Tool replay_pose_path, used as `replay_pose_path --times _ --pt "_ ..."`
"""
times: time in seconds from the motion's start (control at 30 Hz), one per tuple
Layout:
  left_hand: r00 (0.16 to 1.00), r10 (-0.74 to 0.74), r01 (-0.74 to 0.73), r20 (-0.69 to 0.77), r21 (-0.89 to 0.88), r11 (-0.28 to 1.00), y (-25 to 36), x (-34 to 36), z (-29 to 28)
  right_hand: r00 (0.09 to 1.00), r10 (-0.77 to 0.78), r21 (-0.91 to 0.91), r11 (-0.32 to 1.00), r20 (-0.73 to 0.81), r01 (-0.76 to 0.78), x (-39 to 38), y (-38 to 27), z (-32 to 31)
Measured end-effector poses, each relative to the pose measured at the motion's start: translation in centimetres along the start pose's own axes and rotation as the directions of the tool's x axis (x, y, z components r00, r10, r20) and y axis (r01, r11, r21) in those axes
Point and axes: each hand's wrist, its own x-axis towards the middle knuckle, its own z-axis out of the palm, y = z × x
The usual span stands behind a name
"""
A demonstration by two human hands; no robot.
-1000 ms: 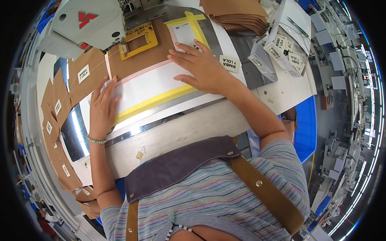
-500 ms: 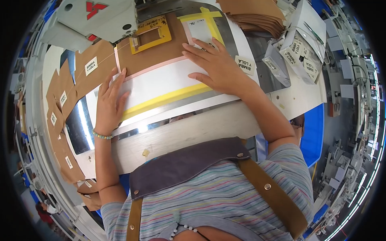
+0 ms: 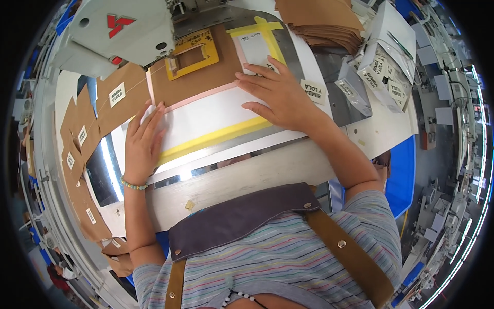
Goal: The recorder is sewing labels onto pieces of leather using an industrial sewing machine.
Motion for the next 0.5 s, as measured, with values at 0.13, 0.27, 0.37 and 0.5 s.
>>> replay_pose_path --times 0.13,0.27,0.37,0.5 --pt "0.999 -0.043 0.042 -0.011 -0.006 0.999 -0.02 -0.14 0.08 1.0 0.002 0.024 1.0 -0.015 -0.002 0.29 0.07 0.4" --pt "0.998 -0.066 0.067 0.025 -0.041 0.997 -0.05 -0.01 0.31 0.998 0.009 -0.042 0.999 -0.055 -0.011 0.14 -0.11 0.54" --pt "0.998 -0.062 0.063 0.03 -0.031 0.998 0.08 -0.02 0.22 1.0 0.013 -0.046 0.999 -0.022 -0.014 0.01 -0.19 0.29" --pt "0.997 -0.067 0.068 0.039 -0.029 0.997 0.2 0.01 0.28 1.0 0.022 -0.074 0.997 -0.001 -0.022 -0.26 -0.17 0.38"
